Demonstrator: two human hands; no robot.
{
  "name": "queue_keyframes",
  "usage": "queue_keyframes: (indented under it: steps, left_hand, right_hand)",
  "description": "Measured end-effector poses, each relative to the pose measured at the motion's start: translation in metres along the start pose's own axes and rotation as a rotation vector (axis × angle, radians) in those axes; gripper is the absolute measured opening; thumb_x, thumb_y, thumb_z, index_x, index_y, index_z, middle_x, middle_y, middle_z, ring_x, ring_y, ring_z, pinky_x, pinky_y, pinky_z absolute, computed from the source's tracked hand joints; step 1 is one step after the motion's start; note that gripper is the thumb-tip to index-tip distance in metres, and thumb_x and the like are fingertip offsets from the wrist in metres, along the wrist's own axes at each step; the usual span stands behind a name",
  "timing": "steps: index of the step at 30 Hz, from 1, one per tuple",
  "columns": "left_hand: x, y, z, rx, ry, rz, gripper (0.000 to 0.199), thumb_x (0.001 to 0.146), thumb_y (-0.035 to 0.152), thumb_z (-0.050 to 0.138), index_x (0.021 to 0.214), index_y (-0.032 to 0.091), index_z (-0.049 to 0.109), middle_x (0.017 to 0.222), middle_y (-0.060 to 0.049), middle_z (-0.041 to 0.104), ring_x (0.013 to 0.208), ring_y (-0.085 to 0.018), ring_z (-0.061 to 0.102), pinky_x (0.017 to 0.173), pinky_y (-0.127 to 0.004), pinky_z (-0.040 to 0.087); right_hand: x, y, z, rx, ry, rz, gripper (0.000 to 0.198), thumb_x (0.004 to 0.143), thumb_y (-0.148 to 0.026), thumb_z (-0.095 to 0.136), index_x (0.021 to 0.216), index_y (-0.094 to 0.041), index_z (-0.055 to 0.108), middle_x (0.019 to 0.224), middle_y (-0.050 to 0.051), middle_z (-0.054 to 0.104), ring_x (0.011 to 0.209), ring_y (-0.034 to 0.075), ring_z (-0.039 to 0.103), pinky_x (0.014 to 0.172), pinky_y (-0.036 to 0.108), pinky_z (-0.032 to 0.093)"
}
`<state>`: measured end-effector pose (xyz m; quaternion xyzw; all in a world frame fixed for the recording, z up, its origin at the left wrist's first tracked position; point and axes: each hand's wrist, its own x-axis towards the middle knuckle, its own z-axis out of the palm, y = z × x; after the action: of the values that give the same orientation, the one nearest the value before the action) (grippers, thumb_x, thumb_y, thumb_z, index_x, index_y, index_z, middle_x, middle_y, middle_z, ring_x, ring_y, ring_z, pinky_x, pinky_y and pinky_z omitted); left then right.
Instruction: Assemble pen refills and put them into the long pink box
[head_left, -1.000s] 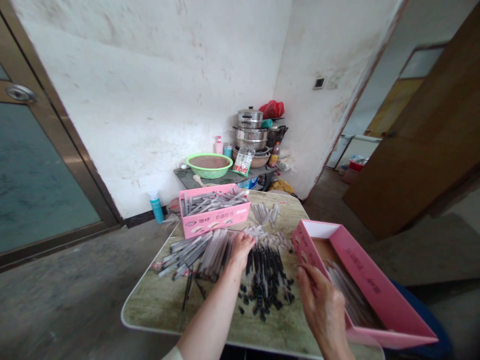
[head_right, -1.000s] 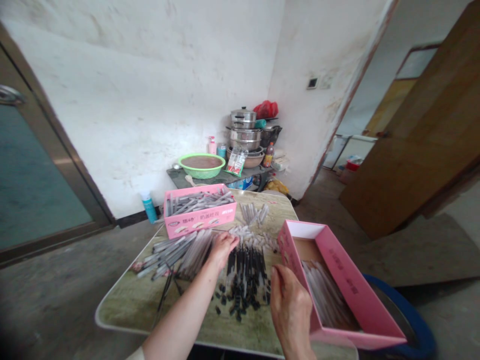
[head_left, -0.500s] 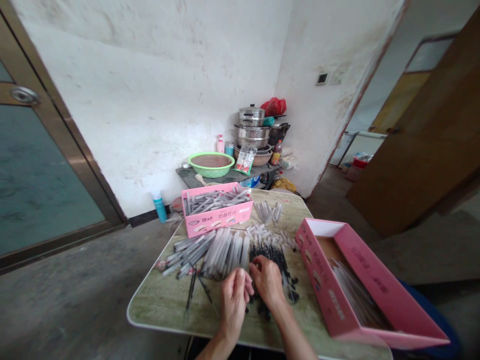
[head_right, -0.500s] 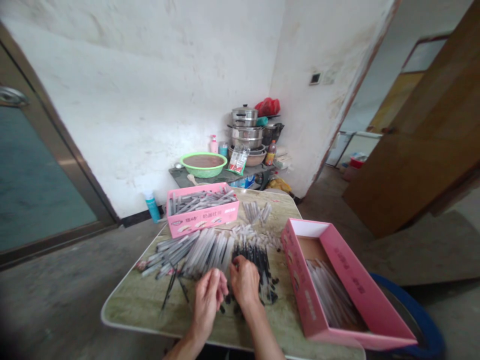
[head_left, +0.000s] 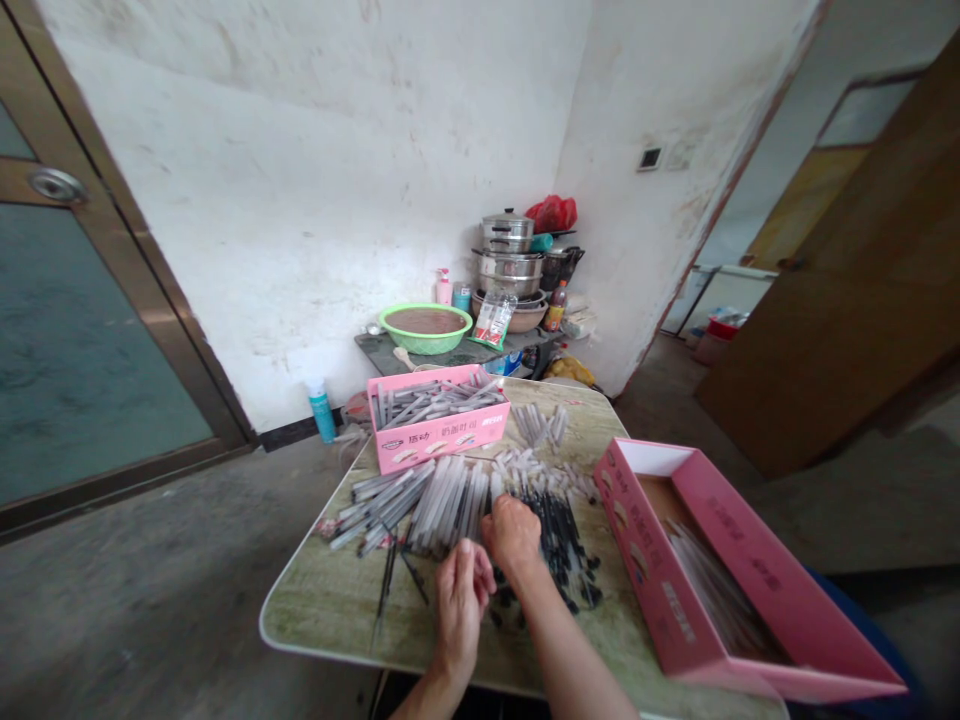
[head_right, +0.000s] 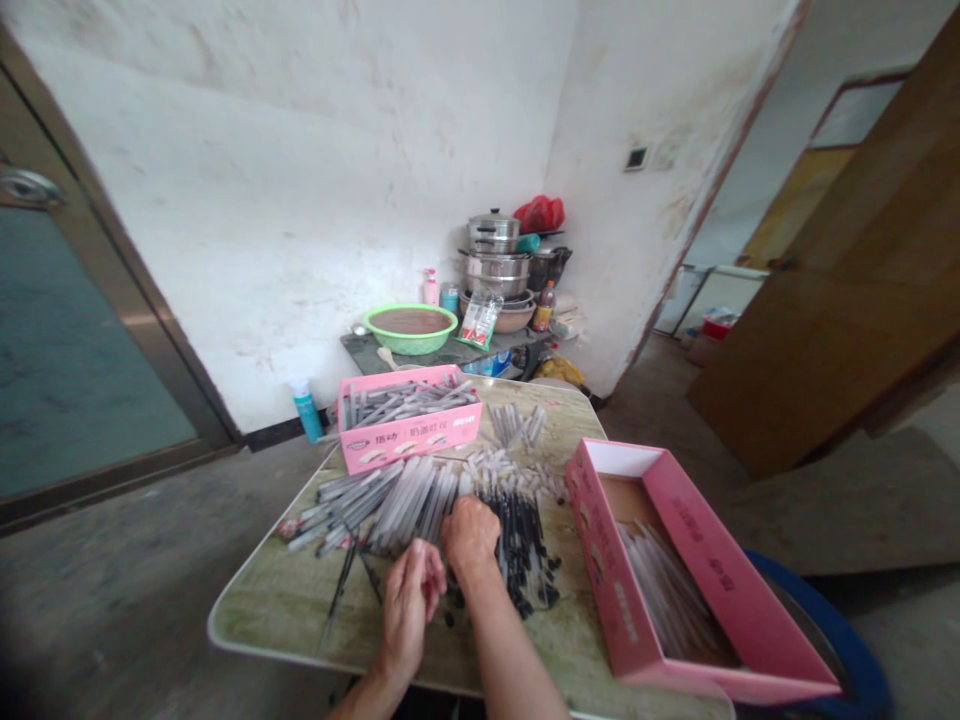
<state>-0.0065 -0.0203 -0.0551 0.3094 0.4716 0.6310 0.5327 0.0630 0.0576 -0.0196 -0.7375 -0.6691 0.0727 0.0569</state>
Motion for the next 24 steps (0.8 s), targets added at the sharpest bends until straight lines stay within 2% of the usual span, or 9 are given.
queue_keyframes:
  steps: [7, 16, 18, 20, 21, 22, 24]
  left_hand:
    - [-0.001, 0.003, 0.001, 0.000, 0.018, 0.018, 0.054, 0.077, 0.066, 0.050, 0.058, 0.015, 0.053, 0.046, 0.002, 0.048, 0.036, -0.006, 0.035, 0.034, -0.016, 0.023]
    - [-0.005, 0.001, 0.003, 0.001, 0.013, 0.030, 0.051, 0.080, 0.063, 0.049, 0.059, 0.016, 0.053, 0.046, 0.002, 0.048, 0.035, -0.006, 0.036, 0.034, -0.016, 0.025]
    - [-0.001, 0.009, 0.002, 0.028, 0.006, 0.075, 0.049, 0.082, 0.060, 0.048, 0.065, 0.016, 0.057, 0.052, -0.001, 0.055, 0.038, -0.008, 0.043, 0.036, -0.017, 0.032]
    - [0.012, 0.021, -0.003, 0.107, 0.000, 0.183, 0.041, 0.084, 0.055, 0.049, 0.080, 0.016, 0.064, 0.071, -0.007, 0.067, 0.056, -0.014, 0.059, 0.050, -0.022, 0.047]
    - [0.022, 0.028, -0.007, 0.168, -0.004, 0.252, 0.037, 0.084, 0.051, 0.051, 0.091, 0.017, 0.066, 0.086, -0.010, 0.070, 0.073, -0.018, 0.065, 0.065, -0.026, 0.052]
    - [0.033, 0.035, -0.013, 0.243, -0.001, 0.326, 0.035, 0.083, 0.047, 0.056, 0.100, 0.018, 0.066, 0.102, -0.011, 0.069, 0.091, -0.021, 0.065, 0.082, -0.030, 0.050]
    - [0.056, 0.044, -0.023, 0.364, 0.023, 0.414, 0.041, 0.078, 0.044, 0.063, 0.111, 0.019, 0.064, 0.119, -0.013, 0.063, 0.112, -0.026, 0.057, 0.099, -0.038, 0.041]
  right_hand:
    - [0.006, -0.009, -0.003, -0.041, -0.019, -0.027, 0.021, 0.081, -0.015, 0.052, 0.085, -0.010, 0.072, 0.088, 0.019, 0.073, 0.086, 0.026, 0.070, 0.071, 0.030, 0.052]
    - [0.002, 0.000, -0.004, 0.009, -0.031, -0.005, 0.020, 0.080, -0.012, 0.052, 0.085, -0.009, 0.072, 0.089, 0.019, 0.073, 0.087, 0.028, 0.070, 0.073, 0.032, 0.051]
    - [-0.001, 0.003, -0.006, 0.047, -0.023, 0.006, 0.020, 0.079, -0.014, 0.052, 0.085, -0.009, 0.071, 0.089, 0.019, 0.072, 0.088, 0.028, 0.069, 0.074, 0.033, 0.051]
    - [-0.005, 0.008, -0.009, 0.097, -0.006, 0.025, 0.021, 0.079, -0.018, 0.051, 0.084, -0.010, 0.070, 0.089, 0.020, 0.072, 0.089, 0.029, 0.068, 0.075, 0.035, 0.050]
    - [-0.008, 0.011, -0.012, 0.126, 0.004, 0.037, 0.023, 0.080, -0.020, 0.049, 0.083, -0.010, 0.070, 0.089, 0.020, 0.072, 0.089, 0.030, 0.068, 0.074, 0.035, 0.050]
    - [-0.010, 0.015, -0.014, 0.156, 0.014, 0.050, 0.024, 0.081, -0.022, 0.048, 0.083, -0.010, 0.069, 0.088, 0.021, 0.071, 0.088, 0.030, 0.068, 0.074, 0.036, 0.049]
    - [-0.014, 0.024, -0.019, 0.224, 0.027, 0.071, 0.025, 0.080, -0.025, 0.047, 0.080, -0.011, 0.067, 0.087, 0.022, 0.071, 0.089, 0.030, 0.067, 0.073, 0.036, 0.048]
